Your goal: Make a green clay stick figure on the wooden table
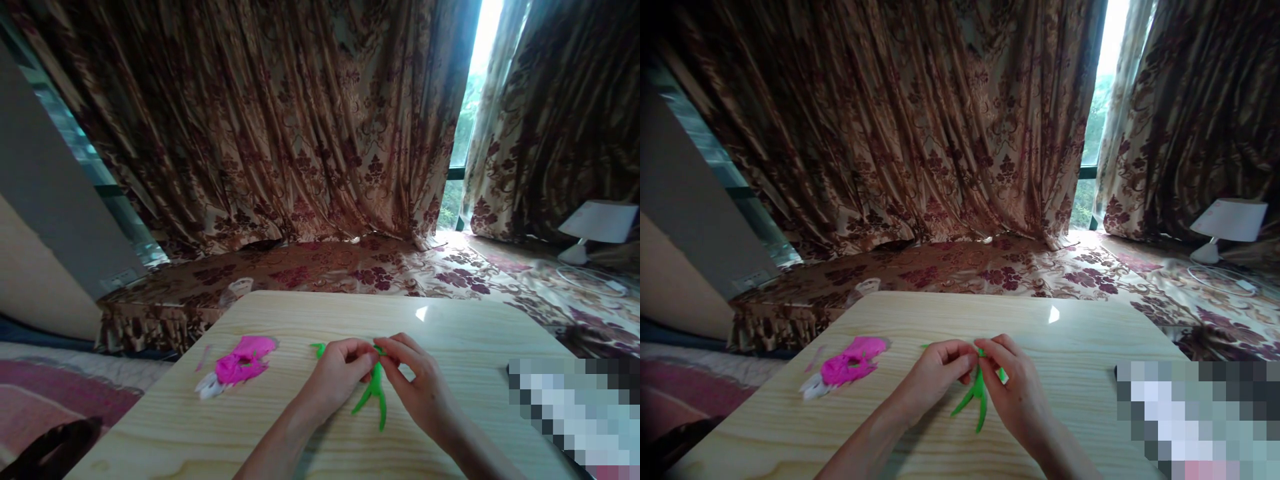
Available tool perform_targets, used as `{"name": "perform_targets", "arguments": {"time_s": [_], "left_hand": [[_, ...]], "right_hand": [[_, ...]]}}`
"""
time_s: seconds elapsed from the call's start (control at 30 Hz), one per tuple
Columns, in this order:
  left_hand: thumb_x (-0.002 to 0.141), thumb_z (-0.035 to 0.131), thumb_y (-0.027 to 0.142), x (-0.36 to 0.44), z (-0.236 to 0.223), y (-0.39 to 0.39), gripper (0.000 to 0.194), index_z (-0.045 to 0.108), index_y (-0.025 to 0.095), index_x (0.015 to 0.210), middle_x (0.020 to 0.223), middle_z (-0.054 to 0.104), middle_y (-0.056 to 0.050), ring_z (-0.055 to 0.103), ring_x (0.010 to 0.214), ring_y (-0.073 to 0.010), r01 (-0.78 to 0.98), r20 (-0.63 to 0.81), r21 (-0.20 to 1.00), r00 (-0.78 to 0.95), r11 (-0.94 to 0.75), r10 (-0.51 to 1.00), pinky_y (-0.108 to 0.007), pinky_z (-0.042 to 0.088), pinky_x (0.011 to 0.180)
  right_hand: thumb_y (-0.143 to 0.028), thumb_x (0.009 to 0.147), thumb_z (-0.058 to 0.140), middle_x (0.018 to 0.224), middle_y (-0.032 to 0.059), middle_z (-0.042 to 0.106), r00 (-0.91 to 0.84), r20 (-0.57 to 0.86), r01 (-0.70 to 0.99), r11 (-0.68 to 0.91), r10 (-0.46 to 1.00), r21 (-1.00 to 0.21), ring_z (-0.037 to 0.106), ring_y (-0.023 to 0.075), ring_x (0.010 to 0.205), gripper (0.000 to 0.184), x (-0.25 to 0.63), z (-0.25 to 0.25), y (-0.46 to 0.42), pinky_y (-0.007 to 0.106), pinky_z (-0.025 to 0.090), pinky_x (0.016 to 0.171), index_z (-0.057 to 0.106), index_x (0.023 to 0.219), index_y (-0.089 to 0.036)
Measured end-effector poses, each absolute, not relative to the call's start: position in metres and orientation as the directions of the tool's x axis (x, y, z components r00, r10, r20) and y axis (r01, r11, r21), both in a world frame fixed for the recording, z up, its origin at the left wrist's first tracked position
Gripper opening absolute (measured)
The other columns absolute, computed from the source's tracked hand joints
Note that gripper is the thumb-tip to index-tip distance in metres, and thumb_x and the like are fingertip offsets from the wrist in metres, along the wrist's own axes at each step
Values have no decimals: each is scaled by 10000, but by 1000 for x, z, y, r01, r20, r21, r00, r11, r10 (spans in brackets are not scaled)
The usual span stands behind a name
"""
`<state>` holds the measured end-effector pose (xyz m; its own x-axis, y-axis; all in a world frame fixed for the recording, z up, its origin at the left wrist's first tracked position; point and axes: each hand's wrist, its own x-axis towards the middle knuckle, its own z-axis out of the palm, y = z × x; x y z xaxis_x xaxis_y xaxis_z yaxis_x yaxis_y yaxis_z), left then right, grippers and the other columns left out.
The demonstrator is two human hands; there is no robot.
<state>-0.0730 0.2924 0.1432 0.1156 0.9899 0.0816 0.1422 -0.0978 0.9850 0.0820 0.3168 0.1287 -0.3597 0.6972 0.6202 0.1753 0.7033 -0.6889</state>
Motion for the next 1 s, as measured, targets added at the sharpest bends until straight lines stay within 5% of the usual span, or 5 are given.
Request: {"name": "perform_targets", "arguments": {"time_s": [0.17, 0.37, 0.8, 1.0], "left_hand": [[737, 561, 361, -74, 146, 291, 273, 633, 116, 835, 639, 558, -10, 473, 576, -103, 106, 44, 993, 129, -58, 991, -218, 347, 552], [759, 533, 370, -76, 145, 292, 270, 622, 116, 783, 627, 559, -14, 484, 574, -103, 47, 15, 999, 124, -21, 992, -224, 361, 568], [755, 527, 392, -78, 147, 291, 286, 610, 118, 749, 600, 549, -7, 474, 558, -101, 84, 33, 995, 134, -44, 990, -225, 343, 559], [769, 511, 380, -78, 145, 292, 282, 598, 116, 722, 605, 534, -7, 470, 565, -104, 64, 42, 997, 130, -51, 991, -225, 342, 554]], "right_hand": [[-136, 818, 489, 831, 42, 561, -359, 624, 154, 703, 694, -694, 549, 156, 763, 210, 82, 131, 315, 271, 474, 646, 637, 943, -219], [-98, 796, 501, 871, 38, 554, -391, 610, 119, 695, 689, -709, 560, 136, 730, 279, 80, 132, 313, 259, 485, 652, 604, 1027, -218], [-167, 822, 513, 769, 36, 580, -358, 630, 171, 711, 690, -682, 562, 149, 702, 139, 83, 130, 318, 262, 473, 613, 647, 840, -202], [-165, 816, 531, 904, 49, 581, -380, 606, 164, 696, 699, -700, 563, 149, 759, 372, 83, 129, 317, 285, 483, 685, 505, 1183, -216]]}}
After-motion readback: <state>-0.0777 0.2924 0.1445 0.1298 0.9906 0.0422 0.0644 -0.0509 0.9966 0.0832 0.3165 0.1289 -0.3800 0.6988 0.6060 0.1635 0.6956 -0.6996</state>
